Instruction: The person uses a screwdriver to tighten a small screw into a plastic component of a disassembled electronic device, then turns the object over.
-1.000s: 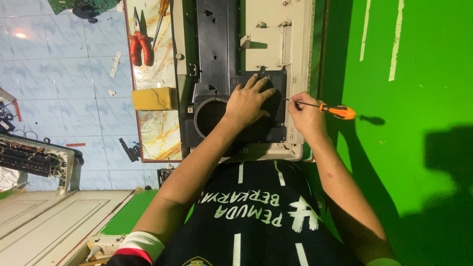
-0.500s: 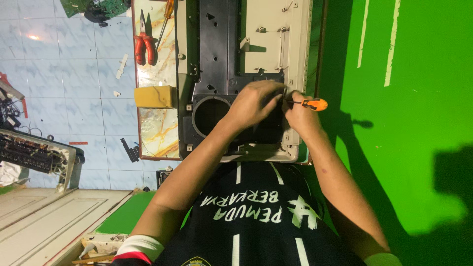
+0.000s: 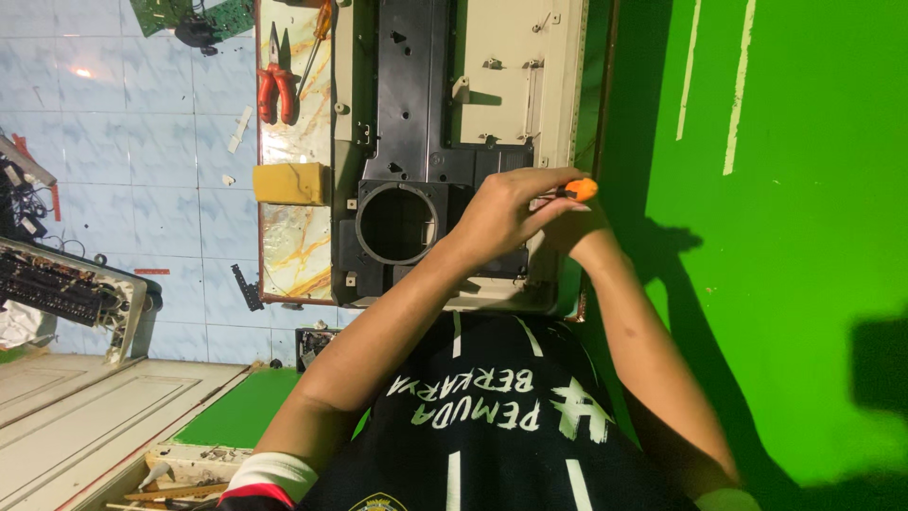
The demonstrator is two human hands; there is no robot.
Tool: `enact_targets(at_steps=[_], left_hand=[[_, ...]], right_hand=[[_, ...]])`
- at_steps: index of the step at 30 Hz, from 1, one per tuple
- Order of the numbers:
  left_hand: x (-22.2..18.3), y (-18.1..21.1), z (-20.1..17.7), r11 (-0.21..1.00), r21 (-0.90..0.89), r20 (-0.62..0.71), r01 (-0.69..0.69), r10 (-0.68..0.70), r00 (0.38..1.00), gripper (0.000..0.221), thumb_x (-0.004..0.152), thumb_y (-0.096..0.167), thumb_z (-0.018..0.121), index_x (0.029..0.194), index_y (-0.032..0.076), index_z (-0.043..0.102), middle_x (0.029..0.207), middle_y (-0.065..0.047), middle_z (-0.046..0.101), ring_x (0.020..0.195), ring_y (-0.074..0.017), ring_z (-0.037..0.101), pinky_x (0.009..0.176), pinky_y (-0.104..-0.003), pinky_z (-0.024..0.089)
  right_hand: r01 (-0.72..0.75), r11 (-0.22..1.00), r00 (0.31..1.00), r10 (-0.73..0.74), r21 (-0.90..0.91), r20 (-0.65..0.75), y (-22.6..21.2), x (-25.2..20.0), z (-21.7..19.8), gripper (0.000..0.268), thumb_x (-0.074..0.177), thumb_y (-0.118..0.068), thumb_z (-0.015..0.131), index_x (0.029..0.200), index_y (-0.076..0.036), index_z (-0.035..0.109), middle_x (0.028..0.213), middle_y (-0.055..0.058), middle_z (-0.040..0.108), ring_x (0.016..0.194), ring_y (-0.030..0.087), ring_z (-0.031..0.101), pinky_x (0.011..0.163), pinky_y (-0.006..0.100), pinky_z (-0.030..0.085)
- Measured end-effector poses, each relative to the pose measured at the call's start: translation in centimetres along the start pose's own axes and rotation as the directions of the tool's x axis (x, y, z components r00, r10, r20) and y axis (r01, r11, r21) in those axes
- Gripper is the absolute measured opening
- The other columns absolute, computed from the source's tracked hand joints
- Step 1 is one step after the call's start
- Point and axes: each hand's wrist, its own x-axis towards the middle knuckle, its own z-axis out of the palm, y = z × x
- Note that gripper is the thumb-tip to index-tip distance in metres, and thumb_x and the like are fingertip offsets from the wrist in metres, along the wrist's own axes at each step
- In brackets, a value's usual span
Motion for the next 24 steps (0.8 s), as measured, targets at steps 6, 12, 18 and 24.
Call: enact_targets(at_steps=[6,12,18,24], left_hand=[[-0.6,-1.5,0.1,0.995,0.057,-0.030,-0.083,0.085,0.996,0.032,0.097,0.016,0.073,0.127,0.005,0.068,0.117,-0.014,0.075,0.103,-0.0314,0.075,0.108,-0.045,0.051],[-0.8,-1.5,0.8,0.998,0.007,0.008,-0.057,0.057,0.998,0.034,0.098,0.010,0.069,0.131,0.002,0.063,0.113,-0.017,0.074,0.096,-0.0323,0.074,0.117,-0.051,0.044],[-0.5,-0.8,0.4,0.992,-0.009,-0.010,-0.125,0.125,0.992,0.021,0.098,0.006,0.070,0.118,0.002,0.066,0.105,-0.017,0.073,0.096,-0.0349,0.070,0.108,-0.047,0.050],[-0.4,0.2,0.9,0.999,-0.035,-0.066,-0.010,0.008,0.998,0.025,0.093,0.008,0.075,0.115,0.001,0.068,0.107,-0.017,0.073,0.097,-0.0349,0.070,0.087,-0.039,0.056]], right_hand=[[-0.066,0.874,0.931,0.227,0.481,-0.286,-9.6,-4.0,-13.8,0.043,0.087,0.007,0.058,0.128,-0.003,0.065,0.114,0.016,0.075,0.097,0.022,0.073,0.086,0.034,0.058],[0.230,0.839,0.925,-0.029,0.494,-0.380,-15.5,-5.4,-20.7,0.038,0.098,0.004,0.060,0.136,-0.001,0.061,0.133,0.018,0.067,0.097,0.018,0.072,0.087,0.028,0.060],[0.342,0.881,0.897,-0.202,0.326,-0.393,-16.1,-4.9,-21.4,0.030,0.095,0.009,0.064,0.123,0.001,0.070,0.127,0.017,0.071,0.114,0.028,0.073,0.097,0.034,0.060],[0.336,0.915,0.869,-0.210,0.223,-0.448,-15.9,-4.7,-21.0,0.023,0.096,0.006,0.069,0.117,0.000,0.072,0.121,0.015,0.073,0.111,0.030,0.073,0.095,0.035,0.059]])
